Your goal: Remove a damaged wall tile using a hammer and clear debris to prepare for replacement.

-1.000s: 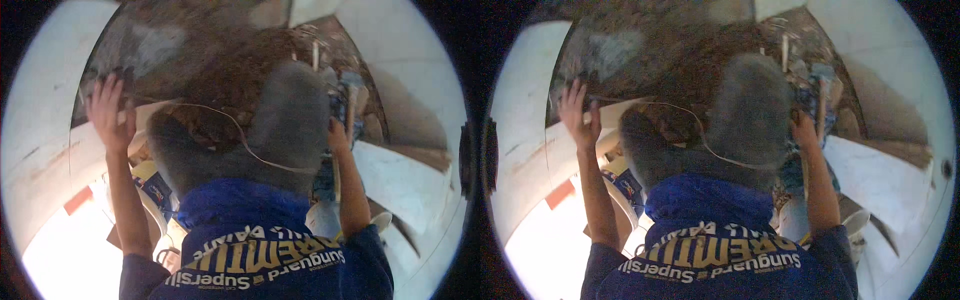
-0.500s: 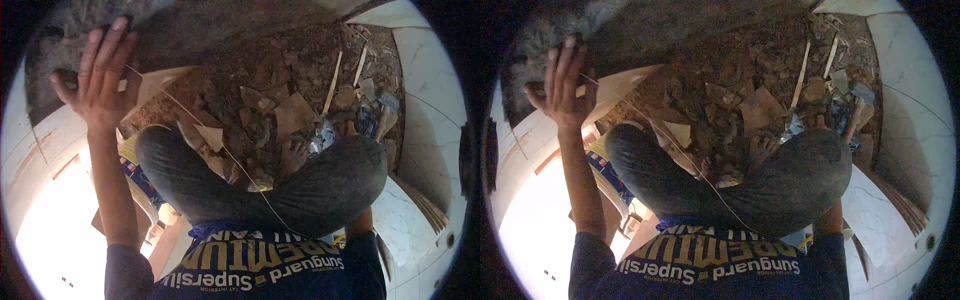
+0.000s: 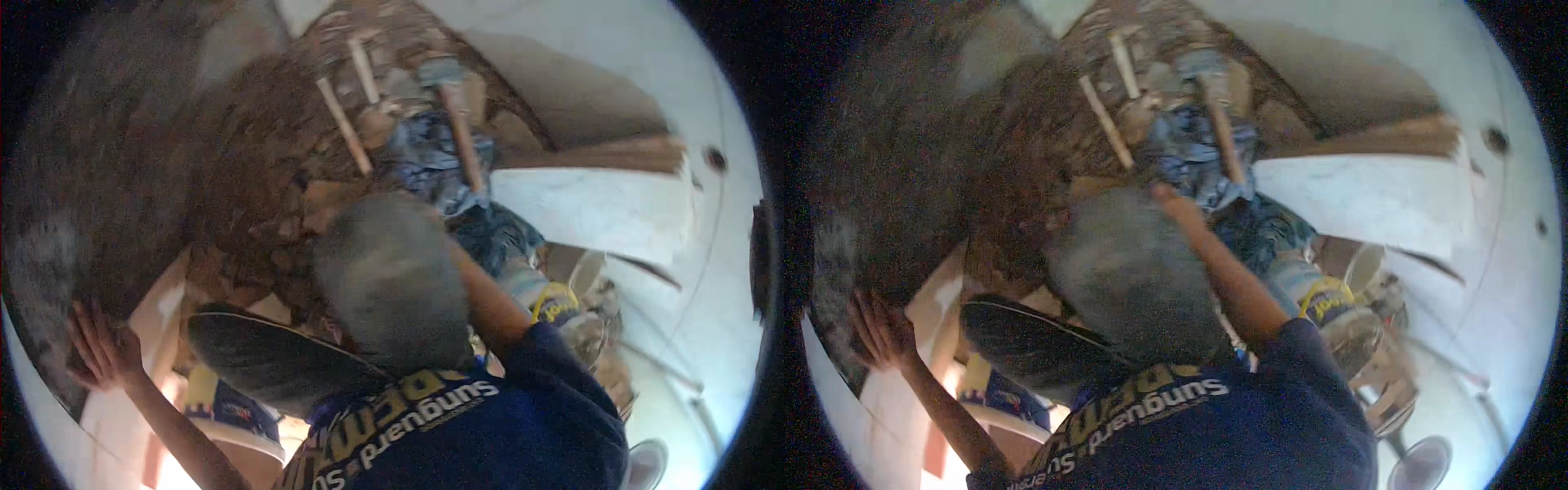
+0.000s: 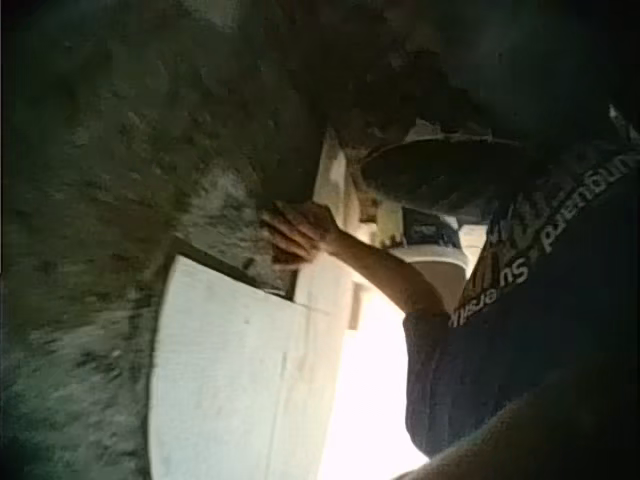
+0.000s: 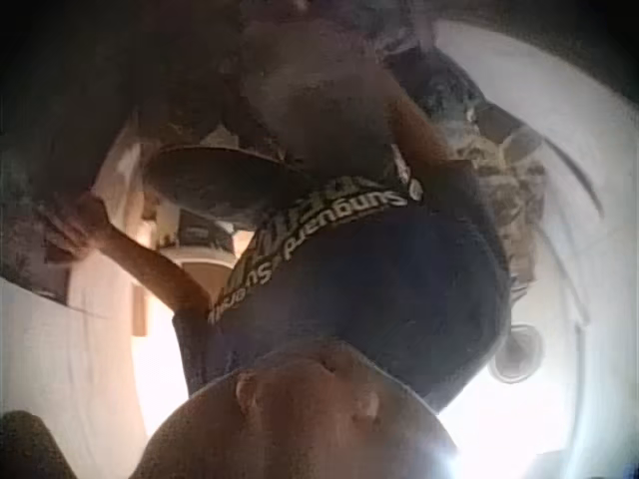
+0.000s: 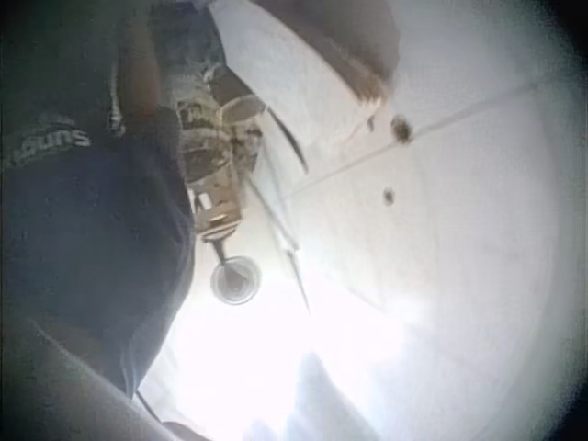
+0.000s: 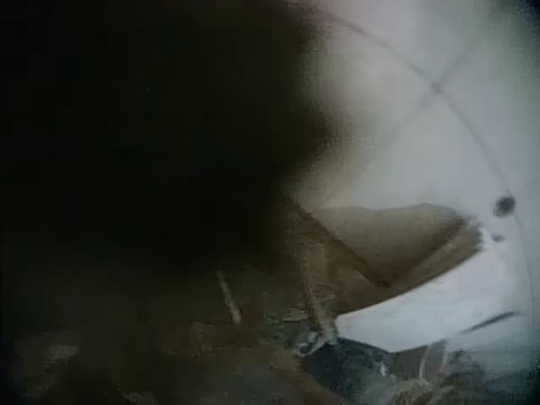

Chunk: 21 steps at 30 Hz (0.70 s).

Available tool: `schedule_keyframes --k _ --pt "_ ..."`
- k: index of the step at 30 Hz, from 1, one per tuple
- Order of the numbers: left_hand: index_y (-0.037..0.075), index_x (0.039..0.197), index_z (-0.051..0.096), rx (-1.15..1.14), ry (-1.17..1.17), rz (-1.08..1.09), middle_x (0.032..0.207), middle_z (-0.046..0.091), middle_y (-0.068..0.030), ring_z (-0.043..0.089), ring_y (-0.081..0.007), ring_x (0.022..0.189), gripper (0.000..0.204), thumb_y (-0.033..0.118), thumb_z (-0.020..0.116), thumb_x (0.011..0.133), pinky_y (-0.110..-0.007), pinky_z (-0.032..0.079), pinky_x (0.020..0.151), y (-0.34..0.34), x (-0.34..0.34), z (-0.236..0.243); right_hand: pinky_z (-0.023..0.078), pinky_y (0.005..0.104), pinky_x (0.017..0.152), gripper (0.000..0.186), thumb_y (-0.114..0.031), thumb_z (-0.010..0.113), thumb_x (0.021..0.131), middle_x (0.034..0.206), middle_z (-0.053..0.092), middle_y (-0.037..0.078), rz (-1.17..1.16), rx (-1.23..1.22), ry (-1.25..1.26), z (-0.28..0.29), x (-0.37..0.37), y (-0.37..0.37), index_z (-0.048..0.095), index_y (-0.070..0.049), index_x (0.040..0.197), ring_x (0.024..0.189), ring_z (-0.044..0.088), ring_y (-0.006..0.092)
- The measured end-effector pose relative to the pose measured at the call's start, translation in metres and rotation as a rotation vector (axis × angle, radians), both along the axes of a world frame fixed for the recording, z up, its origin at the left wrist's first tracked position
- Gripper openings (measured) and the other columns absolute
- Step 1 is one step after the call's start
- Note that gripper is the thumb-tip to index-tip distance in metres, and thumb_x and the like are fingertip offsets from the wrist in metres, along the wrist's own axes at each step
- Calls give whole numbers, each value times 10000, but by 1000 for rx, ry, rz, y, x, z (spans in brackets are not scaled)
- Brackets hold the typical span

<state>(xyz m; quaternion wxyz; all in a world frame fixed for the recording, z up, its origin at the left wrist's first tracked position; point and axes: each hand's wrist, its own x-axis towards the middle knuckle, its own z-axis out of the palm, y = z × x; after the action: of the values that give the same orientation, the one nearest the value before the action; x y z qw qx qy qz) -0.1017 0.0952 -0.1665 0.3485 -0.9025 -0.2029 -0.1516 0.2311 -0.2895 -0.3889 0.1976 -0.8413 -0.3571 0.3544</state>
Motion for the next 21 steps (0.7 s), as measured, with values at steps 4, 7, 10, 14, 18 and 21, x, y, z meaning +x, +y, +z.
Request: schedule_keyframes --k 4,7,10,14,18,21 --pt "268 1207 652 61 24 -6 1302 628 88 600 -123 1200 301 340 442 1004 -427 64 1190 -5 2 12 506 480 803 289 -295 604 899 1033 617 179 -238 194 49 20 -37 -16 581 -72 1082 978 618 380" --pt "273 1242 633 74 77 -4 1329 610 89 590 -129 1212 316 334 433 1004 -435 60 1193 -13 2 10 497 479 815 406 -276 725 822 1041 593 188 -633 126 -119 21 -33 -36 559 -28 1097 945 607 397" --pt "286 1293 601 74 49 -24 1340 602 92 565 -133 1243 338 335 447 997 -441 65 1194 -18 3 10 487 472 848 594 -263 794 764 1080 573 234 -1033 190 -333 15 -16 -50 487 14 1189 983 596 418" --pt "321 1319 581 111 21 -127 1384 562 116 558 -122 1248 358 358 449 989 -461 151 1178 -20 11 12 428 438 988 882 -270 873 675 1331 438 321 -1253 113 -325 -3 -3 -37 360 45 1319 1235 472 412" --pt "317 1310 585 163 106 -10 1397 549 118 555 -99 1244 368 412 397 1008 -446 169 1161 -29 13 16 478 491 892 532 -173 716 786 1075 611 308 -1394 216 -67 0 -29 19 446 22 1202 1039 600 462" --pt "311 1299 591 146 73 -52 1408 539 124 546 -102 1257 369 413 390 1009 -431 167 1150 -33 11 19 547 481 701 439 -176 686 785 940 660 260 -1126 347 247 35 -52 64 512 43 1123 726 673 399"
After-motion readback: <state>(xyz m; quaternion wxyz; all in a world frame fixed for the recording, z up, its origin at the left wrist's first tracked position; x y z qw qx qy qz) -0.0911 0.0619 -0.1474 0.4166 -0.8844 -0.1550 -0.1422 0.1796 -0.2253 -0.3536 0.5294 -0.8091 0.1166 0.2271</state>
